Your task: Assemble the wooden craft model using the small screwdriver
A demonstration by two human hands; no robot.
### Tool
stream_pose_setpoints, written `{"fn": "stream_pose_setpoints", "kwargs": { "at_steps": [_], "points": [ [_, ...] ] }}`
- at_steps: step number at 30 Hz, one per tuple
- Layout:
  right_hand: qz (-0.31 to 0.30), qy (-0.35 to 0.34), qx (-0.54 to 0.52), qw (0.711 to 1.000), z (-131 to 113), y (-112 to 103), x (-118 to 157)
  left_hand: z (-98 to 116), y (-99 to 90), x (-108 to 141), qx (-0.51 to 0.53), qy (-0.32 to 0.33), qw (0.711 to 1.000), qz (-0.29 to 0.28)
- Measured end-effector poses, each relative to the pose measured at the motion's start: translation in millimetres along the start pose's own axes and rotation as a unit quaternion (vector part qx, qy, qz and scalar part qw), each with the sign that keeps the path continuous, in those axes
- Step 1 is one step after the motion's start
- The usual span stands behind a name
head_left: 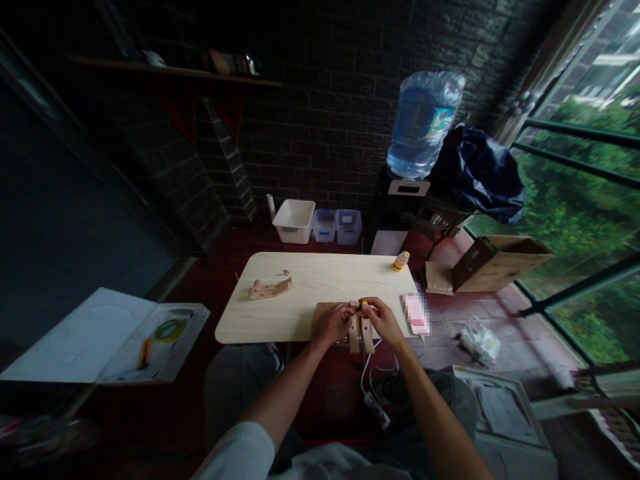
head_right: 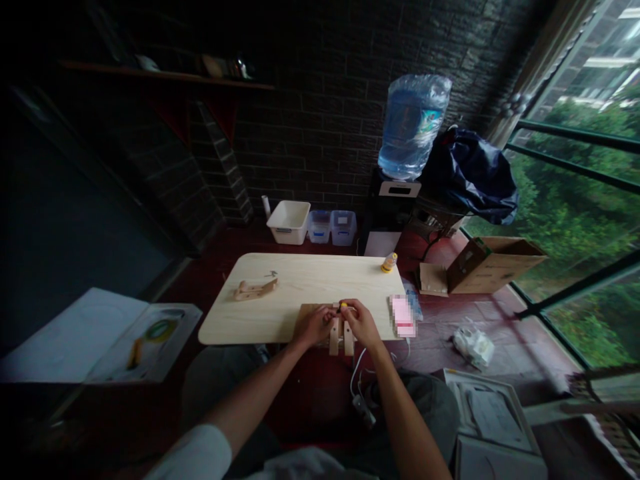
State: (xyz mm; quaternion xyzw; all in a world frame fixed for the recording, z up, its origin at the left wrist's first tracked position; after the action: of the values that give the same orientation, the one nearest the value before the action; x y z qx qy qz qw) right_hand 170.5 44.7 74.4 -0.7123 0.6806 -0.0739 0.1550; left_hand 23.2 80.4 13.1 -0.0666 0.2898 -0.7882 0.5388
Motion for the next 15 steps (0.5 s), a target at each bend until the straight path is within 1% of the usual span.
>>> {"fn": "stream_pose_setpoints", "kwargs": {
  "at_steps": [5,9,13,15],
  "points": [
    [-0.035,-0.014,0.026,0.999,-8.8,7.5,-4.6,5.4,-1.8,-1.3,-0.006,-0.005,1.0,-0.001],
    [-0.035,-0.033,0.038,0.998,-14.9,11.1,-7.4,10.7,-3.9,-1.6,-0.02,-0.011,1.0,-0.004],
    [-0.055,-0.035,0.037,0.997,-13.9,14.5,-6.5,10.8,-3.6,-2.0,-0.022,-0.016,1.0,-0.006],
    [-0.054,-0.027,0.025,0.998,-11.1,13.6,-5.2,10.1,-2.8,-2.4,-0.021,-0.016,1.0,-0.007]
  ]
}}
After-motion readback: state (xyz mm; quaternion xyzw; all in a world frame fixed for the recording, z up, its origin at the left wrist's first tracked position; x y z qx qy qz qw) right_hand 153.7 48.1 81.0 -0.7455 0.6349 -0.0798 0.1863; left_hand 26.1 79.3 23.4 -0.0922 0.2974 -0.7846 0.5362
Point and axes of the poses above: each hand's wrist, its own x-axis away from the middle knuckle, its own y-axis out of the palm, z = x × y, the point moved 8 cm from there along -x, towards the middle knuckle, and after that the axes turned 12 degrees about x, right-handed, at the moved point
